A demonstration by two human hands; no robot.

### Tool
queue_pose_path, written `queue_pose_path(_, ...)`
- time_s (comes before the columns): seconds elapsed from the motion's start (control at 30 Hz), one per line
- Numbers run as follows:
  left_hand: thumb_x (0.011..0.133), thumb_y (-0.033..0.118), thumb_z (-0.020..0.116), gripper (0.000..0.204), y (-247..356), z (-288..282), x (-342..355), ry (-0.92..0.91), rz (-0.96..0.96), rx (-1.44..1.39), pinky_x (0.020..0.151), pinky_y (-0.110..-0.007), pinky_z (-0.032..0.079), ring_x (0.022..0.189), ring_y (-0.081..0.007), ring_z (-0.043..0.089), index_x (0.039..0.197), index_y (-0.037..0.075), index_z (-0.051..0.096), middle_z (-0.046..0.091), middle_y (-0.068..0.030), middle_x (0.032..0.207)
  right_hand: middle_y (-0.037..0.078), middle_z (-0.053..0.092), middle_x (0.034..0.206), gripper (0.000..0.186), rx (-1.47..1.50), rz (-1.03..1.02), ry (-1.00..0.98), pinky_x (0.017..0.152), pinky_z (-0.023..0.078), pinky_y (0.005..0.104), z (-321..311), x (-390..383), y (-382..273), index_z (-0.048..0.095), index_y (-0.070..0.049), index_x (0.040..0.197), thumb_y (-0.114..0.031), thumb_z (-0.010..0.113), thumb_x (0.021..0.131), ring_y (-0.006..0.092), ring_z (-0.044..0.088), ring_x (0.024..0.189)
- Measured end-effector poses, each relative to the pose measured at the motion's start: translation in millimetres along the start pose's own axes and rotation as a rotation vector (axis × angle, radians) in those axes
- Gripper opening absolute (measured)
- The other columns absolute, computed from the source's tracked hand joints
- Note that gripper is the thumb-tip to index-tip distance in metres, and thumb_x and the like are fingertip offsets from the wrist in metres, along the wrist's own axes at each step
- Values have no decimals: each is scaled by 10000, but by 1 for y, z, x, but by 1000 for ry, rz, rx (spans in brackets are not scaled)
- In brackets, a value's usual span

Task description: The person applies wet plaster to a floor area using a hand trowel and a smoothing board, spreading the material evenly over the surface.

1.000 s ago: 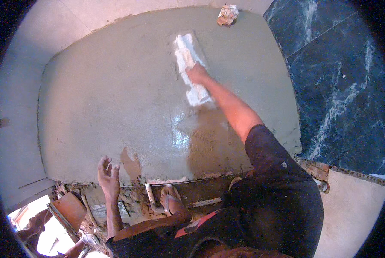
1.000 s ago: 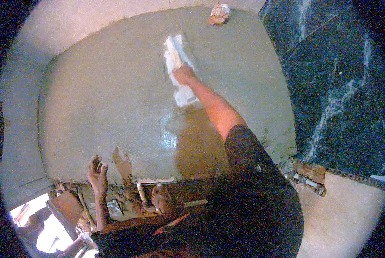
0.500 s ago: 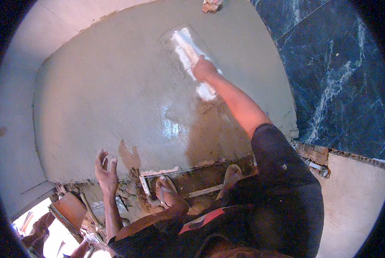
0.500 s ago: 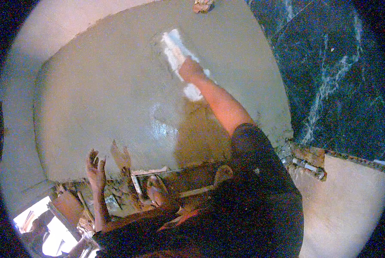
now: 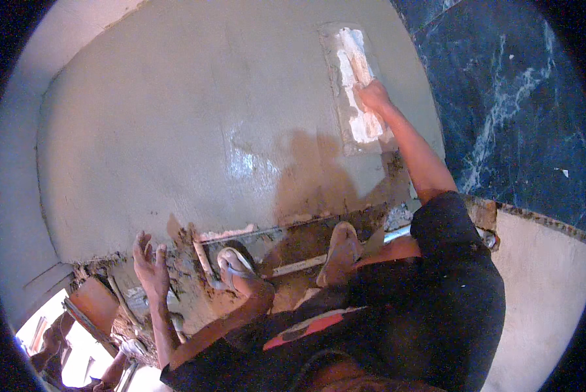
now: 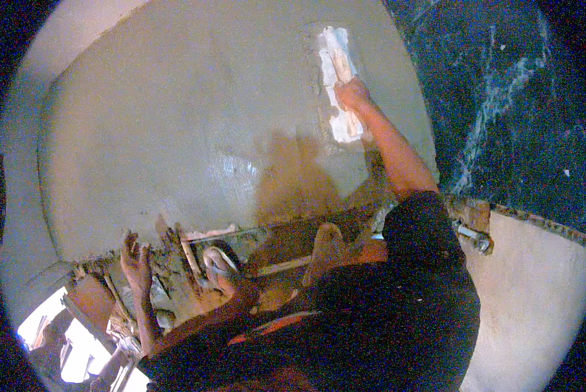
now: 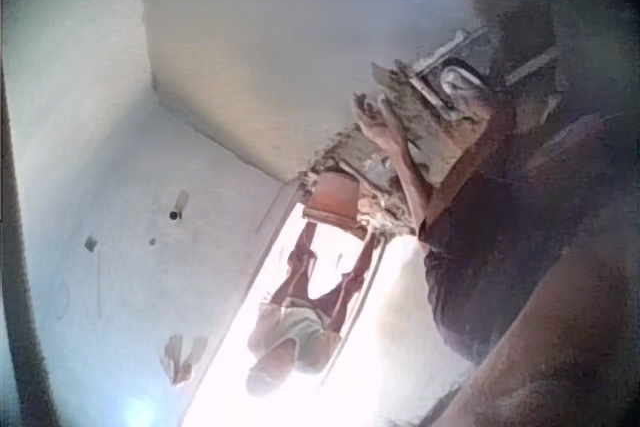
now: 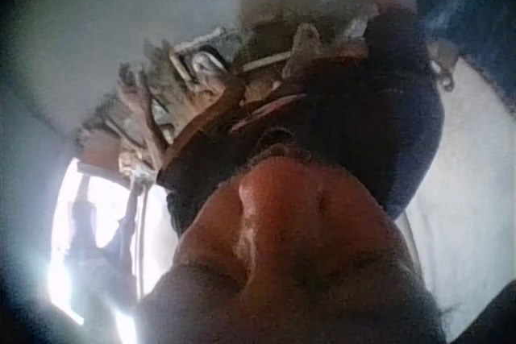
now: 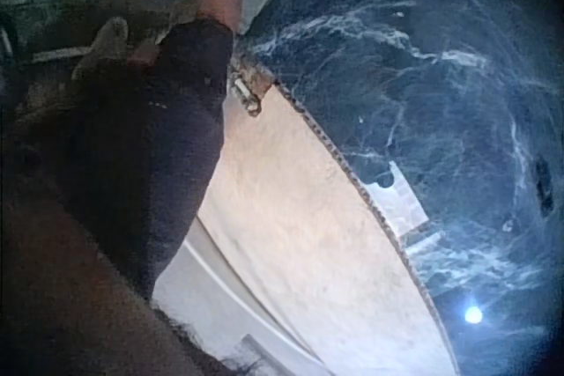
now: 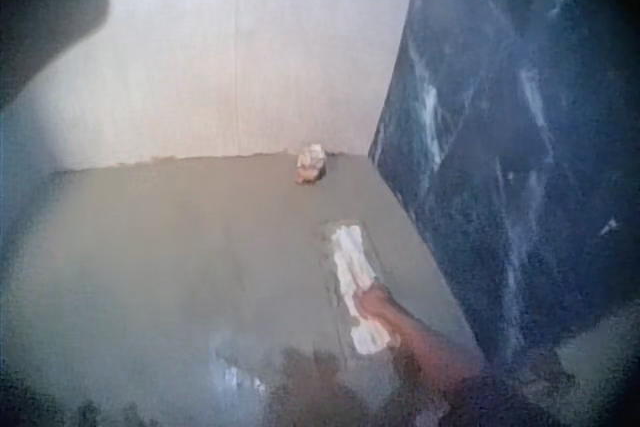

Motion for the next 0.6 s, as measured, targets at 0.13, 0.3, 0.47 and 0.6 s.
queue_pose_path(0.13,851,68,662,565,-5,5,-10,-10,2,-70,1035,-392,401,1198,-262,506,1360,21,422,528,-166,1278,298,595,1149,670,55,5,109,917,478,471,33,-71,8,458,73,1268,-415,601,831,433,591,1063)
queue_pose_path(0.3,858,86,654,552,28,19,3,-97,112,-47,1044,-397,395,1205,-264,501,1354,20,422,520,-175,1283,300,553,1217,764,202,-91,-8,967,440,449,91,-163,-22,371,99,1330,-430,613,836,418,546,1136)
queue_pose_path(0.47,854,76,653,554,79,31,4,-115,260,-54,1052,-405,392,1215,-269,500,1355,25,424,531,-173,1281,355,517,1215,818,224,-228,-263,977,428,430,118,-222,-48,331,147,1328,-424,633,827,435,543,1127)
queue_pose_path(0.6,850,76,658,558,105,40,-5,-163,344,18,1046,-406,399,1208,-277,510,1354,21,425,538,-183,1273,320,562,1134,752,321,-266,-171,910,461,449,123,-241,-51,386,142,1261,-368,681,793,413,589,1045)
Point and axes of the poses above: each hand's wrist, its own x-axis towards the middle knuckle, its own z-axis out of the palm, y = z × x, the point moved 1 cm from there along x, towards the middle knuckle
